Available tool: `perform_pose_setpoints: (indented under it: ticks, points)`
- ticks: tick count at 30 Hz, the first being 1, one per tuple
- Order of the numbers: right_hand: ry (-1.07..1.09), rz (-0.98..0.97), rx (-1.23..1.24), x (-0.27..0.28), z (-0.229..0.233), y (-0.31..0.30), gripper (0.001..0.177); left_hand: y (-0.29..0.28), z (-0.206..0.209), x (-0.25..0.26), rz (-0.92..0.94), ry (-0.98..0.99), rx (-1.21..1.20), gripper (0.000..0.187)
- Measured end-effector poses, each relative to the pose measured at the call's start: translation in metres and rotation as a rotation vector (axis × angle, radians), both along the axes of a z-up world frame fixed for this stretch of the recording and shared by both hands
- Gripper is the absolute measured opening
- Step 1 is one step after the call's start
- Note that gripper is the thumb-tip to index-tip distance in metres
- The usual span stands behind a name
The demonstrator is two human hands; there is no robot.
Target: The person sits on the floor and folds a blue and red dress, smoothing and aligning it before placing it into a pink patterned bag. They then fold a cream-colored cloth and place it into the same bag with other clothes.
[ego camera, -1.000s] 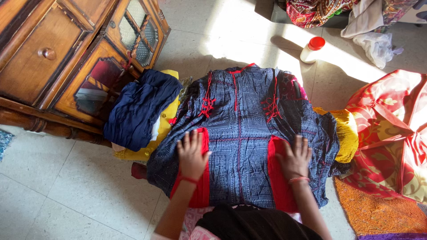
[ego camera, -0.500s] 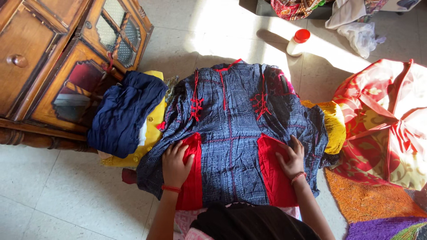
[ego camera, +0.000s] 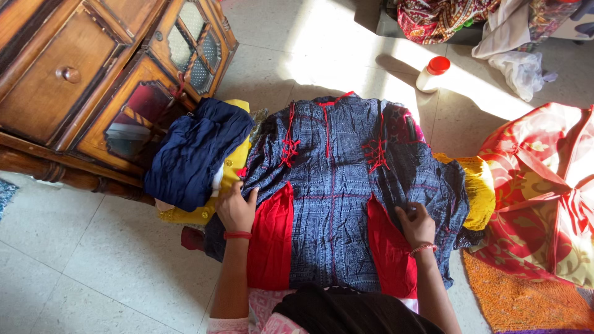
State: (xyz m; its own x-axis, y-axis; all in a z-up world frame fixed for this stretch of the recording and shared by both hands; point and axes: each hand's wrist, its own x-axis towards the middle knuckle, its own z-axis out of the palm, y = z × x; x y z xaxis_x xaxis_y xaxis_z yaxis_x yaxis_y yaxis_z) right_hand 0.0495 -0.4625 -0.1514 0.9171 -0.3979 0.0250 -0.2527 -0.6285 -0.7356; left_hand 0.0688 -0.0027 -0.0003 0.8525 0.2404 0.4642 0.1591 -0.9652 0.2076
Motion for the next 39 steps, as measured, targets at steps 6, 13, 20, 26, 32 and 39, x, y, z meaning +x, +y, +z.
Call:
perform_pose_setpoints:
  ticks: [6, 13, 20, 26, 32, 39]
  points:
    - [-0.111, -0.006, 0.003, -0.006, -0.030, -0.022, 0.027, 0.025, -0.021, -0.005, 0.063, 0.053, -0.287, 0.043]
    - [-0.304, -0.072, 0.281, 0.001, -0.045, -0.052, 0.020, 0.042, -0.012, -0.005, -0.136, -0.345, -0.521, 0.032]
    - [-0.483, -0.132, 0.657, -0.020, -0.006, -0.102, 0.014, 0.063, 0.000, -0.030, -0.083, -0.389, -0.602, 0.030]
    - [-0.110, 0.009, 0.598, -0.086, 0.005, -0.141, 0.018, 0.096, -0.016, -0.089, 0.008, 0.027, -0.488, 0.036]
    - [0.517, 0.061, -0.046, -0.084, 0.004, -0.129, 0.037, 0.077, 0.014, -0.103, 0.072, 0.325, -0.277, 0.034]
    - [-0.210, 0.119, -0.166, -0.012, 0.052, -0.021, 0.032, -0.015, 0.064, -0.051, -0.279, -0.180, -0.283, 0.032]
